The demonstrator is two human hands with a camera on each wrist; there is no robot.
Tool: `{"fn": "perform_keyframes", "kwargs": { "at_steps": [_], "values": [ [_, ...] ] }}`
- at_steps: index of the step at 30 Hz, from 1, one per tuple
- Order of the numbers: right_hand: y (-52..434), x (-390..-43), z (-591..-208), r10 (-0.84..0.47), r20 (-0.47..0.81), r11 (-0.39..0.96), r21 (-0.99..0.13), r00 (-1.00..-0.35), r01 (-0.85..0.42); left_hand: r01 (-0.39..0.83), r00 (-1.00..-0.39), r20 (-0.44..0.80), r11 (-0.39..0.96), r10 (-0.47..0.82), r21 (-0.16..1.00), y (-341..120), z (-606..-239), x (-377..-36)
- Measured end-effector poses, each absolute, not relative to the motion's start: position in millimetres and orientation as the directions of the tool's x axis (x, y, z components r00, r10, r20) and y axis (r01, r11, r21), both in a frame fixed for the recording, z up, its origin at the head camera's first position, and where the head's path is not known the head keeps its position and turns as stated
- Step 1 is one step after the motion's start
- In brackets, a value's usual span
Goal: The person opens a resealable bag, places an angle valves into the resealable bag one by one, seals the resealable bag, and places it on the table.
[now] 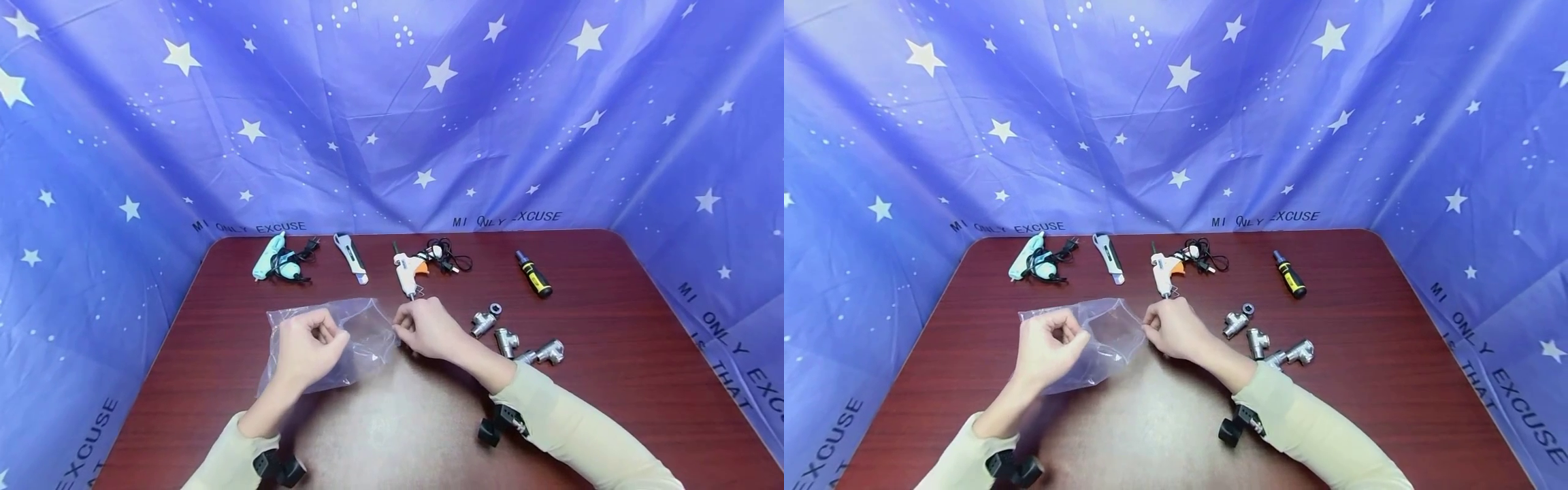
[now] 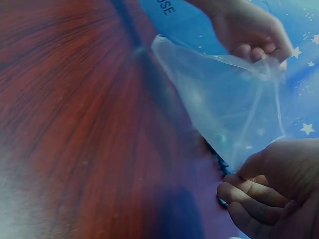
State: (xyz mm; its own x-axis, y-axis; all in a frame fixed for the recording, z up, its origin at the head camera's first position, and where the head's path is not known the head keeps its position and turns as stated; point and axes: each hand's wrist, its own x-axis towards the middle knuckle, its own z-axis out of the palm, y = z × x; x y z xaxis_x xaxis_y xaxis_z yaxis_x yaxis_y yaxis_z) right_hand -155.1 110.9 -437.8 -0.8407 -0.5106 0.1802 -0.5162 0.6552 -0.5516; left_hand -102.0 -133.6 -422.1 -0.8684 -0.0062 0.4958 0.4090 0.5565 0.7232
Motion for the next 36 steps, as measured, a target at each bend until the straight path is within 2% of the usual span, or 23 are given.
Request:
{"fn": "perform_keyframes", "kwargs": {
  "at_steps": [4, 8, 10, 13, 18, 24, 30, 36],
  "values": [
    [110, -152, -429, -0.489, 0.291, 0.603, -0.569, -0.823, -0.559, 0.404, -0.883, 0.469, 0.534, 0.016, 0.743, -127, -427, -105],
    [106, -147, -422, -0.509, 0.469, 0.478, -0.544, -0.722, -0.690, 0.395, -0.889, 0.457, 0.528, 0.014, 0.752, -122, -428, -106],
    [104, -145, -419, -0.558, 0.498, 0.421, -0.520, -0.665, -0.743, 0.397, -0.889, 0.457, 0.526, 0.017, 0.752, -120, -427, -106],
    [102, -145, -418, -0.660, 0.439, 0.392, -0.491, -0.610, -0.778, 0.409, -0.885, 0.465, 0.522, 0.027, 0.748, -118, -426, -106],
    [99, -145, -422, -0.746, 0.310, 0.410, -0.485, -0.590, -0.773, 0.422, -0.888, 0.457, 0.485, 0.051, 0.766, -113, -425, -105],
    [100, -146, -423, -0.785, 0.304, 0.362, -0.481, -0.539, -0.798, 0.497, -0.856, 0.506, 0.441, 0.109, 0.747, -110, -423, -103],
    [104, -146, -419, -0.800, 0.302, 0.331, -0.499, -0.518, -0.801, 0.608, -0.781, 0.575, 0.503, 0.243, 0.614, -125, -425, -109],
    [109, -146, -412, -0.808, 0.308, 0.319, -0.486, -0.501, -0.814, 0.602, -0.796, 0.424, 0.638, 0.432, 0.480, -143, -436, -119]
  ]
}}
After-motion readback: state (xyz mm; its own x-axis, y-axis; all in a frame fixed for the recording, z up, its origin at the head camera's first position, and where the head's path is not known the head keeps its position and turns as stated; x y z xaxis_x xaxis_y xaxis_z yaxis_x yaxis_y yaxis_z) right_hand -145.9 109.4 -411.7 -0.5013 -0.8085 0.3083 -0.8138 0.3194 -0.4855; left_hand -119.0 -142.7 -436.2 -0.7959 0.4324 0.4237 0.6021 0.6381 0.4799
